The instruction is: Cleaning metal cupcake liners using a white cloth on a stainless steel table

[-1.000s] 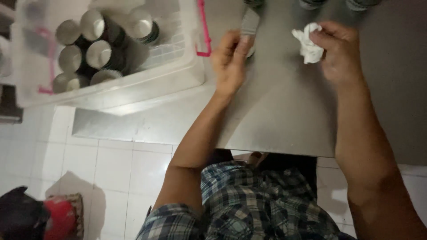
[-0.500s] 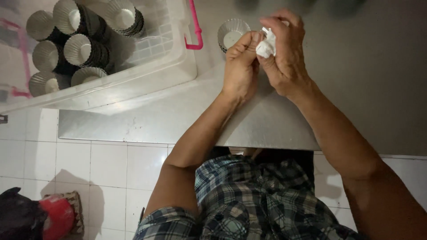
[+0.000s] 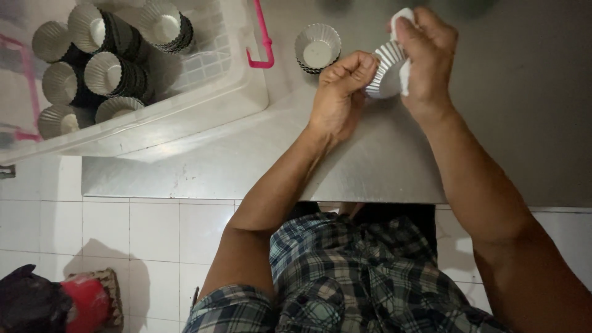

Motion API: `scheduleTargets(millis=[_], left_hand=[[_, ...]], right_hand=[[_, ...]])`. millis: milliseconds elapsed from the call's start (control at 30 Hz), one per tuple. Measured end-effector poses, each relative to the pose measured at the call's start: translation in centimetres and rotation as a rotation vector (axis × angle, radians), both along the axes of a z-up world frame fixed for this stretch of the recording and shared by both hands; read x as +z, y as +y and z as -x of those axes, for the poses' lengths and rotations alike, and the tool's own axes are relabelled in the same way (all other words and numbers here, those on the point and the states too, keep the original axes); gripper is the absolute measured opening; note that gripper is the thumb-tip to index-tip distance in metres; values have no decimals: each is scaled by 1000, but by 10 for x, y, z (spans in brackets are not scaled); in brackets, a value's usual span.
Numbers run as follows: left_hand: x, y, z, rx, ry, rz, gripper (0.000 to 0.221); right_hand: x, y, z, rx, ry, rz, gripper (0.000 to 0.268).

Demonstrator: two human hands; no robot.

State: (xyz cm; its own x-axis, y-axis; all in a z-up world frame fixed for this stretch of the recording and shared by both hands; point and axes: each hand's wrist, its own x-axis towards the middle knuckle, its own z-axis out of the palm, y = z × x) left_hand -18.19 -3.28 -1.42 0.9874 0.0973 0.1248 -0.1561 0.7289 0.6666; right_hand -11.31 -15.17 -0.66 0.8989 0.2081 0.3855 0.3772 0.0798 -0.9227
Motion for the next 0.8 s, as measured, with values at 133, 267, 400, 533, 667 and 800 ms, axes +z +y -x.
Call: scheduleTargets(millis=[133, 267, 400, 533, 667, 800], left_hand=[[-4, -8, 1, 99, 115, -318, 28], [61, -13, 16, 71, 560, -300, 89], [-4, 5, -12, 98, 292, 162, 47], [-7, 21, -9, -105, 54, 200, 31], [-4, 34, -4, -245, -98, 169, 47], [-3, 37, -7, -246, -115, 238, 30]], right_hand=[[-8, -7, 0, -227, -152, -32, 19], [-9, 0, 24, -89, -483, 72, 12], [8, -8, 21, -172, -371, -95, 46], [2, -37, -5, -110, 43, -362, 41], [-22, -53, -22, -255, 98, -252, 17], [18, -37, 3, -118, -27, 83, 14]])
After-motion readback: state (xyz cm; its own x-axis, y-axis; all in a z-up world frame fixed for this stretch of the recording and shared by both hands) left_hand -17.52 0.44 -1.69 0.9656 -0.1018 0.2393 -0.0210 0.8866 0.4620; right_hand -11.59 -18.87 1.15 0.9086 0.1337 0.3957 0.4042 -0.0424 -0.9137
